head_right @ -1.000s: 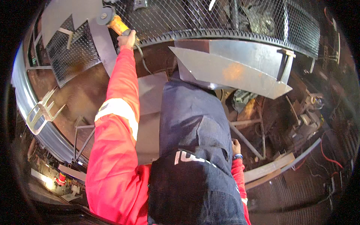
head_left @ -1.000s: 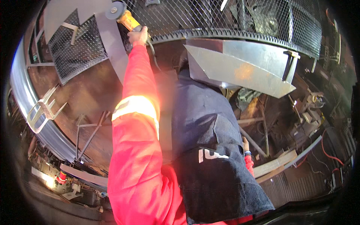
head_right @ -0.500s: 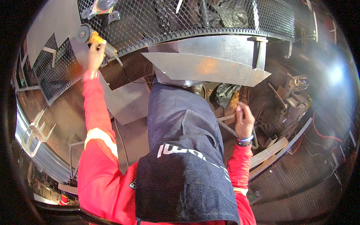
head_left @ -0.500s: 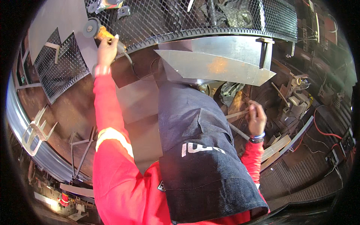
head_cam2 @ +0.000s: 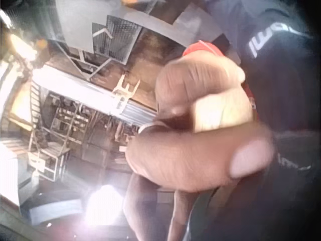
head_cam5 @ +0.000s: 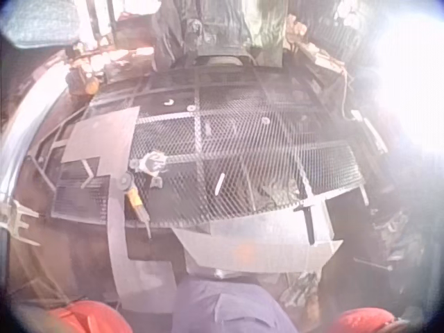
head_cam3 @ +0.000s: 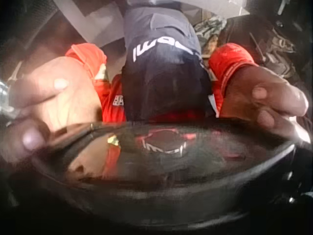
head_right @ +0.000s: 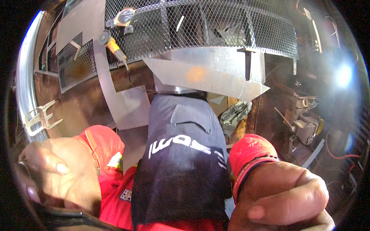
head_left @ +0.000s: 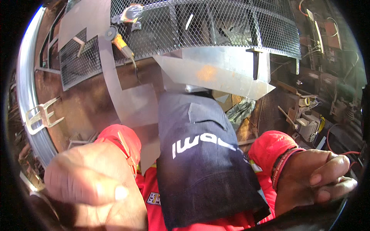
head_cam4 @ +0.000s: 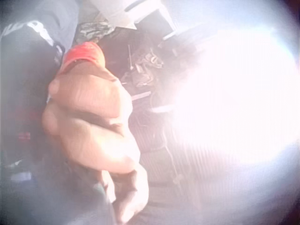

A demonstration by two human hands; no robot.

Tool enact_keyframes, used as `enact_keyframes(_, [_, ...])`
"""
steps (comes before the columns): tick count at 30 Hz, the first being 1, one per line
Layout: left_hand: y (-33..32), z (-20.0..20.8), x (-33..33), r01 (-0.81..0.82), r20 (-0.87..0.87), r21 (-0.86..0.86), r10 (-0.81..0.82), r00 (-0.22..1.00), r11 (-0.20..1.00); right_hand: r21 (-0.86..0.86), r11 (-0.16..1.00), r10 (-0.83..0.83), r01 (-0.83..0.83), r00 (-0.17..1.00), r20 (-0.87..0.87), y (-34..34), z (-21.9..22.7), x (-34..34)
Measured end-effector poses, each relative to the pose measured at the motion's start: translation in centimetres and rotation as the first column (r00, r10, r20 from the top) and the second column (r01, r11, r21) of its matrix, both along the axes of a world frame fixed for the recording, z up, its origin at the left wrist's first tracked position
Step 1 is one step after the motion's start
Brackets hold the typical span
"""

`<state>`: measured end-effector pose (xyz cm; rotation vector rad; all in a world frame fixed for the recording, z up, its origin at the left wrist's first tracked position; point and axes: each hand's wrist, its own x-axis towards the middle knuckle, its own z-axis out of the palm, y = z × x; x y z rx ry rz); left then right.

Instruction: The person uses an angle grinder to cut a sheet of metal, producing sparks. After cutting, the person removes the cut piece and places it on a metal mesh surface, then picks up a metal ruler to measure or mark the remaining sheet.

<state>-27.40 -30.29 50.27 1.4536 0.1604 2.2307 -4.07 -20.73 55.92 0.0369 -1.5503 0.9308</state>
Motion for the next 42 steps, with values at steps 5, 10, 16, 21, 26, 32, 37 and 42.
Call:
enact_keyframes(5, [-3.3,2.7,8.4,-0.002,-0.028,-0.021,0.001,1.0,1.0,-0.018,0.999,0.032,-0.033,0.999,-0.028,-1.5,0.3,7.0])
enact_keyframes(10, [-6.2,2.9,14.2,0.042,-0.032,0.127,-0.038,0.999,0.991,-0.002,0.983,0.179,-0.181,0.972,-0.155,-7.6,-0.2,14.4])
enact_keyframes(16, [-7.2,2.8,17.6,0.202,-0.082,0.057,-0.197,0.977,0.978,-0.147,0.966,0.17,-0.212,0.952,-0.254,-10.6,1.2,17.9])
enact_keyframes(21, [-6.5,0.9,16.2,-0.194,-0.255,-0.415,0.092,0.963,0.889,-0.666,0.717,-0.302,0.208,0.953,-0.027,-8.7,-9.2,19.6])
enact_keyframes(26, [-6.2,-16.6,11.6,-0.389,-0.392,-0.919,-0.282,0.876,0.067,-0.892,-0.451,-0.285,-0.02,0.951,0.122,-7.6,-36.4,20.9])
enact_keyframes(32, [-16.9,-34.4,1.8,-0.703,-0.475,-0.69,-0.626,0.618,-0.17,-0.879,-0.474,-0.31,-0.055,0.944,0.109,-4.6,-49.3,16.3])
enact_keyframes(37, [-21.3,-33.4,-1.9,-0.689,-0.335,-0.642,-0.686,0.646,-0.336,-0.866,-0.451,-0.548,-0.215,0.833,0.079,-0.9,-54.0,15.2])
enact_keyframes(42, [-23.1,-36.8,-6.8,-0.527,-0.291,-0.629,-0.456,0.841,-0.572,-0.841,-0.517,-0.594,-0.157,0.774,0.22,0.3,-57.3,15.5])
